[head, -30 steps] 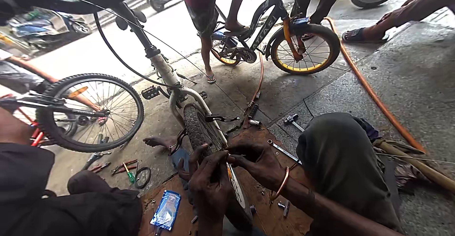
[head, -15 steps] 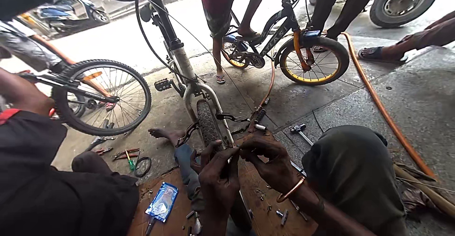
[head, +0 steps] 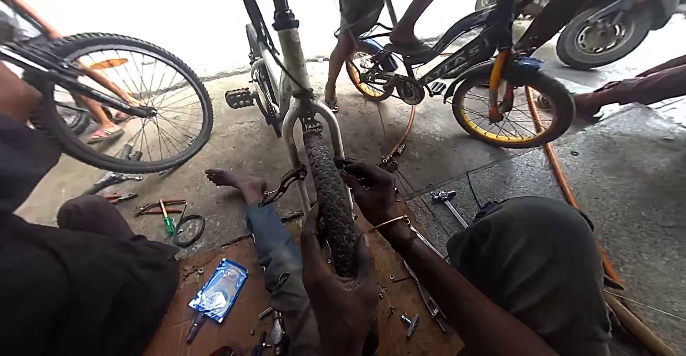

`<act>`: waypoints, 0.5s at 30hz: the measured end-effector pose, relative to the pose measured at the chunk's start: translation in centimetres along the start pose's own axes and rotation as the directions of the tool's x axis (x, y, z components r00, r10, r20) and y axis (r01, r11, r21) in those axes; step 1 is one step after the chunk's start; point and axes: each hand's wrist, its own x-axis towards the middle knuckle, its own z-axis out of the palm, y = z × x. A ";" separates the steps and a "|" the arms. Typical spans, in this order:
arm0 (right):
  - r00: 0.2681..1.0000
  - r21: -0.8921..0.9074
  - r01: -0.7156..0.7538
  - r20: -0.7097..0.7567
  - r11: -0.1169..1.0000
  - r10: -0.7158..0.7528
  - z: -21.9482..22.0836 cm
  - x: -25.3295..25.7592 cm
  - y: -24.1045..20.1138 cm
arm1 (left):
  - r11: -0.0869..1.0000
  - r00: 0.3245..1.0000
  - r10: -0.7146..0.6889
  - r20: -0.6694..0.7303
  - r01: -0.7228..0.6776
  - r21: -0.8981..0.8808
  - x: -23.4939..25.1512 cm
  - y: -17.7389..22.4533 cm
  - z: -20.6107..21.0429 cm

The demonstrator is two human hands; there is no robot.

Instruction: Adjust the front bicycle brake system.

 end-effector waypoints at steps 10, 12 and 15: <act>0.998 -0.100 0.070 0.011 0.992 -0.070 -0.3 -0.6 -0.6 | 0.998 0.999 -0.005 0.040 0.007 -0.059 0.3 0.2 -0.5; 0.997 -0.110 0.075 0.008 0.991 -0.075 -0.5 -0.5 -0.4 | 0.997 0.998 -0.020 0.054 0.024 -0.068 0.4 0.4 -0.7; 0.991 -0.206 0.137 0.023 0.969 -0.135 -0.8 -0.9 -0.4 | 0.994 0.996 -0.047 0.082 0.055 -0.092 0.5 0.7 -1.0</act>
